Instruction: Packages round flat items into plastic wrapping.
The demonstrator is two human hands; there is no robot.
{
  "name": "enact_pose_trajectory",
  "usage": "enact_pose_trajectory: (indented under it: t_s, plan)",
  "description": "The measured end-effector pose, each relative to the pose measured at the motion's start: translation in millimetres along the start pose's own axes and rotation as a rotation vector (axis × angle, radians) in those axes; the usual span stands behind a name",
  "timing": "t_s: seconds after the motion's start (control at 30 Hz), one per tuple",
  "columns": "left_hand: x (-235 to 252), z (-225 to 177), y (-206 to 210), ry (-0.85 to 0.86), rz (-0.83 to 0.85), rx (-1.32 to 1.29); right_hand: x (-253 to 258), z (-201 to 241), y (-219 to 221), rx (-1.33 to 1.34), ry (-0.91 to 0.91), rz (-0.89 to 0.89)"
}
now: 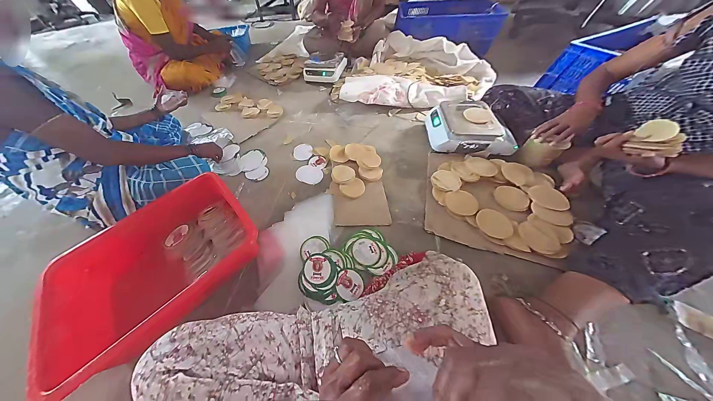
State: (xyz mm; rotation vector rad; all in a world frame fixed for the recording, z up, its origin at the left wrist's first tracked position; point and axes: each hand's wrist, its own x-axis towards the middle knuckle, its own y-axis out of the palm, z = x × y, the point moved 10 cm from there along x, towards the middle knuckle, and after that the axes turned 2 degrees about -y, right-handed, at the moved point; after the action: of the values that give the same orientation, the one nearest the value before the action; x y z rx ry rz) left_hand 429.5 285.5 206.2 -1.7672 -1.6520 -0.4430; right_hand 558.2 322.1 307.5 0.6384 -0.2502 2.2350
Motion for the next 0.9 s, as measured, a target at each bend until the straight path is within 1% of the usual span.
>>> enact_pose_trajectory:
  t_s: [0.17,0.23,0.3,0.4,0.47,0.57,0.7,0.77,0.9]
  plan:
    - [-2.4,6.1,5.1,-0.091,0.004,-0.102,-5.2,-19.3,-6.7,-0.196,0.058,-0.046]
    - [-5.6,12.2,8.2,-0.172,0.016,-0.153,-8.1,-27.3,-11.8,-0.222,0.069,-0.068]
    - [-9.0,18.0,10.9,-0.276,0.038,-0.219,-12.6,-35.8,-17.3,-0.234,0.122,-0.116]
    - [-15.8,24.9,16.2,-0.427,0.061,-0.376,-20.7,-51.1,-21.6,-0.174,0.23,-0.218]
    - [-19.7,26.7,19.5,-0.513,0.046,-0.475,-25.0,-59.7,-20.8,-0.121,0.271,-0.273]
    - [-21.8,29.2,26.7,-0.641,-0.001,-0.728,-33.7,-69.8,-24.0,-0.195,0.327,-0.309]
    - [-28.9,38.4,33.0,-0.776,-0.016,-0.861,-51.8,-77.8,-37.3,-0.326,0.373,-0.359]
    - [-31.8,41.1,34.8,-0.835,-0.043,-0.86,-57.2,-80.2,-35.8,-0.394,0.415,-0.322]
    - [-32.3,46.0,34.1,-0.905,-0.104,-0.861,-62.0,-82.1,-30.9,-0.568,0.438,-0.177]
